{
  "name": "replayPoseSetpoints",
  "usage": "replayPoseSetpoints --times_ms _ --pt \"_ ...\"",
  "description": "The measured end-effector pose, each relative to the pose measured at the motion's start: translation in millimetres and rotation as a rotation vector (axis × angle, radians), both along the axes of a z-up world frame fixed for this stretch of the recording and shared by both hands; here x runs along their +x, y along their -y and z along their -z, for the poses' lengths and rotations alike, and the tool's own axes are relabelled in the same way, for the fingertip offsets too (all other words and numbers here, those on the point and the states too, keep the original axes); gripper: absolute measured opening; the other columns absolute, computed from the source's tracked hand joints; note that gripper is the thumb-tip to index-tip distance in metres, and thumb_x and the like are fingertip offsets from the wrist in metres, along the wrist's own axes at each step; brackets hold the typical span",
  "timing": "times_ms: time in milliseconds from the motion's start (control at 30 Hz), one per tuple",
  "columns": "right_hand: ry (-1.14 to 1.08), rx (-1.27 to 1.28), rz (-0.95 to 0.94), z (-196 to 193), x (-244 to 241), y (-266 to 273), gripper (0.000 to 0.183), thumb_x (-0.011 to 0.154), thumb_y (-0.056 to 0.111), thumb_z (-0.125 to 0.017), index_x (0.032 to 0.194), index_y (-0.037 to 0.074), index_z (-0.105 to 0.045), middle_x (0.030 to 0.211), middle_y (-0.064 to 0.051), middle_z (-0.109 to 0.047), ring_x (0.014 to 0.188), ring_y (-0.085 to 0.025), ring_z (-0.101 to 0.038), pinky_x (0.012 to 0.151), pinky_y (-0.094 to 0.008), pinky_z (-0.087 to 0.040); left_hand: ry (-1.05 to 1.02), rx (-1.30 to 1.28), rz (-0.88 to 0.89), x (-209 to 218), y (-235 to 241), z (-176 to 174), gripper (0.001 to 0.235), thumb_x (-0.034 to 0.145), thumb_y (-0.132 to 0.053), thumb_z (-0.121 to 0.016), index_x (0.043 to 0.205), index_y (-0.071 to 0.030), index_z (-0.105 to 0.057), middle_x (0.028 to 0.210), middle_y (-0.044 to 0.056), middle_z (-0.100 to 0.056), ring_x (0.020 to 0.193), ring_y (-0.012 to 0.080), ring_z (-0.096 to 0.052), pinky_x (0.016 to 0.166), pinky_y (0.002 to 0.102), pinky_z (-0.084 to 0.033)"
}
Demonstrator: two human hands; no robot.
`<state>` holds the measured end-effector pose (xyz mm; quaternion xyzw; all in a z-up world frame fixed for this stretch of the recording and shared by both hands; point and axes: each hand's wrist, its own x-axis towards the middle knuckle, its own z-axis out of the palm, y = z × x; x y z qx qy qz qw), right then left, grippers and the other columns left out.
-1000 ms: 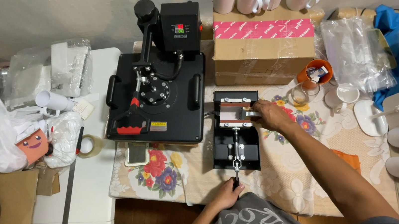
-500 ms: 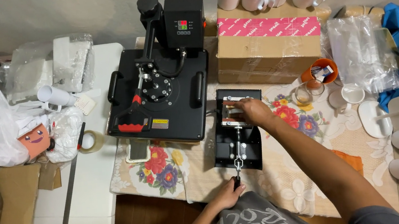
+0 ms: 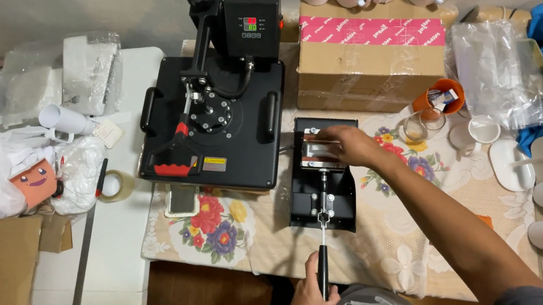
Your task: Cleaning ceramic mugs and applying sublimation prints using a specialized mug heat press.
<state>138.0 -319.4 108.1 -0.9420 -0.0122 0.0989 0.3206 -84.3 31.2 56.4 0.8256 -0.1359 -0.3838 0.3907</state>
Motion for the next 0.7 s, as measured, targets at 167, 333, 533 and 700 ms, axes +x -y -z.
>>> replayPoseSetpoints --times_ms 167,333,533,700 --pt "0.365 0.079 0.385 22 -86 25 0.024 0.109 0.017 -0.074 0.131 0.007 -0.076 0.124 -0.01 -0.083 0.107 -0.027 -0.081 0.095 -0.042 -0.063 1.061 -0.437 -0.198 19 39 9 0.04 0.095 -0.002 -0.074 0.135 0.001 -0.065 0.08 0.002 -0.065 0.065 0.0168 -0.063 0.059 0.031 -0.057" --pt "0.216 0.077 0.616 102 -230 38 0.03 0.102 0.026 -0.086 0.13 0.017 -0.081 0.114 -0.013 -0.085 0.111 -0.036 -0.083 0.095 -0.046 -0.07 1.555 -0.61 -0.334 125 129 -12 0.025 0.093 -0.007 -0.078 0.117 -0.005 -0.07 0.099 0.011 -0.065 0.079 0.0271 -0.069 0.071 0.038 -0.062" --pt "0.036 -0.03 0.869 130 -360 75 0.047 0.093 0.014 -0.088 0.137 0.001 -0.077 0.122 -0.03 -0.082 0.119 -0.048 -0.08 0.103 -0.055 -0.068 1.282 -0.235 -0.274 196 204 -36 0.033 0.108 -0.04 -0.076 0.088 -0.017 -0.063 0.072 0.008 -0.065 0.062 0.0345 -0.074 0.054 0.045 -0.058" --pt "-0.15 -0.268 1.007 142 -388 130 0.078 0.091 0.021 -0.09 0.162 0.002 -0.065 0.149 -0.031 -0.07 0.147 -0.049 -0.065 0.128 -0.055 -0.049 0.843 -0.1 -0.263 216 216 -28 0.038 0.101 -0.035 -0.078 0.079 -0.009 -0.061 0.072 0.021 -0.076 0.076 0.0524 -0.078 0.069 0.062 -0.06"
